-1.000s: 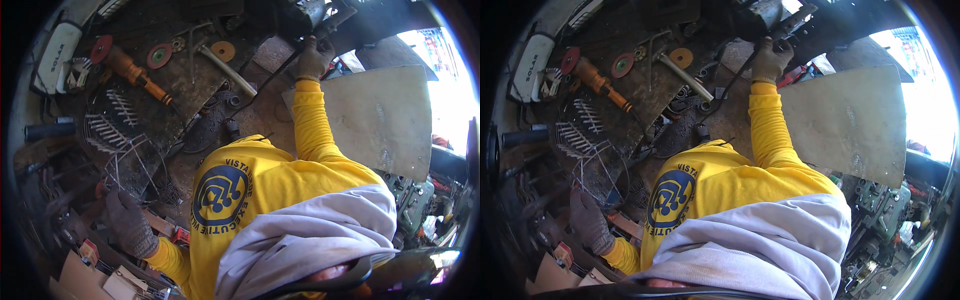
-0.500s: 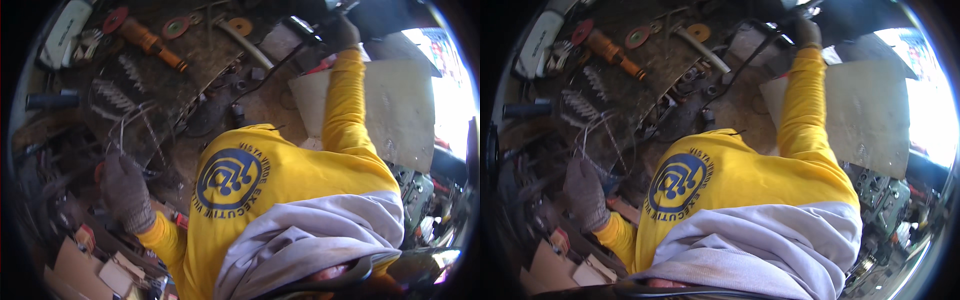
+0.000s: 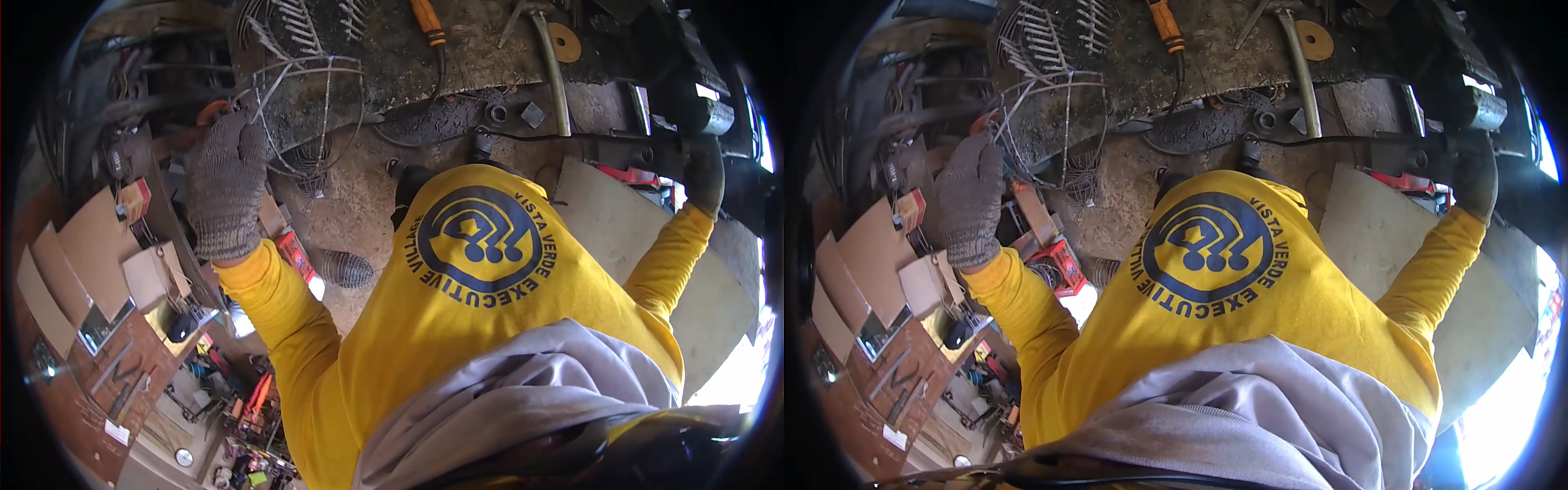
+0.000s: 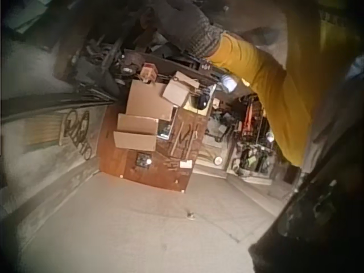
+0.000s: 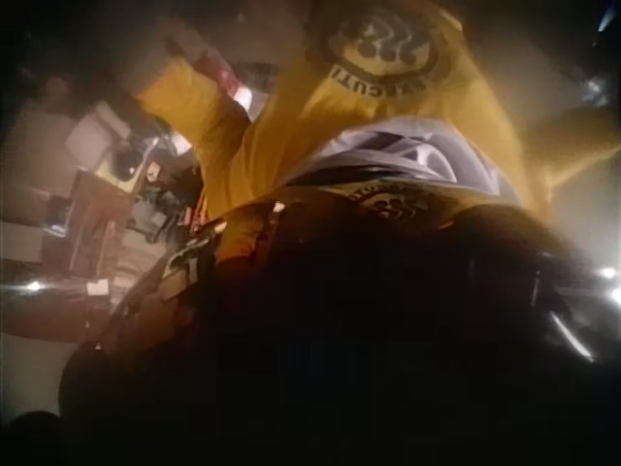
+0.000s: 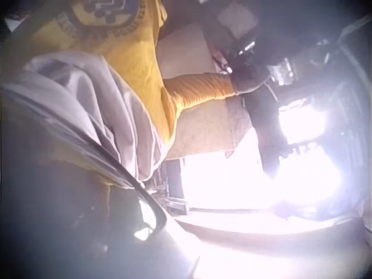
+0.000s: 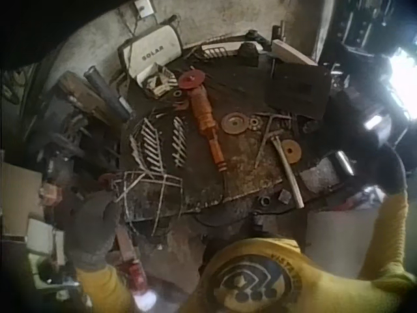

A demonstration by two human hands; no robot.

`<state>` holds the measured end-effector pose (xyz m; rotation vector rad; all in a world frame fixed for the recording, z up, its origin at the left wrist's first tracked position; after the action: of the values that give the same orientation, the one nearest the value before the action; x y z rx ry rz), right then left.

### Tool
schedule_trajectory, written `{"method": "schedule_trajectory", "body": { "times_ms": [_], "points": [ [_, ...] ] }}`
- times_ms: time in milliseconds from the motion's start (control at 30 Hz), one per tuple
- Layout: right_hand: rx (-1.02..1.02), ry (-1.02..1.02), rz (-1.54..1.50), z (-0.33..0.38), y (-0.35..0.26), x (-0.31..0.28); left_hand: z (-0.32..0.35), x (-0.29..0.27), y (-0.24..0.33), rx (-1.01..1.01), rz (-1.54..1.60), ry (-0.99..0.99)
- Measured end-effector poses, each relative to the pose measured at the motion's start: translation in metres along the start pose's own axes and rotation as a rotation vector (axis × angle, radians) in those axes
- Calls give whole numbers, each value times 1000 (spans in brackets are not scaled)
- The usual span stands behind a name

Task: The person uses a welding tool to join metal rods together, forming a curved cage-like structure on a workbench.

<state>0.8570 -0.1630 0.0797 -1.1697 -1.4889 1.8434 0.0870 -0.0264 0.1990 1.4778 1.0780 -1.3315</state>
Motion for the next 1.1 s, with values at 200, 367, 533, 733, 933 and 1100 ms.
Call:
{"method": "schedule_trajectory", "body": {
  "times_ms": [200, 367, 533, 733, 933, 1100],
  "points": [
    [-87, -103, -129, 15, -79, 4, -1, 0, 14, -42, -77, -39],
    [-664, -484, 496, 74, -169, 61, -2, -2, 21, -130, -51, -23],
    [-299, -575, -109, 144, -150, 186, -8, -5, 32, -118, -68, -12],
    [-53, -920, -577, 185, -121, 271, -2, 2, 22, -160, -92, -49],
    [253, -984, -615, 185, -102, 289, 1, -3, 25, -193, -78, -9],
    [273, -1215, -467, 178, -75, 299, 9, 2, 22, -234, -16, -23]
  ]
}}
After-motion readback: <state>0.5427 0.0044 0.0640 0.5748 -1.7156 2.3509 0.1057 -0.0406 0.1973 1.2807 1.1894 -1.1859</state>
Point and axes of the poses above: each hand's wrist, its own z-axis away from the middle knuckle, its own x-axis out of the palm, y = z × x, the point moved 7 cm from there along -z, towards the middle knuckle, and after that the axes turned 6 degrees about -y, right-handed, at the moved point
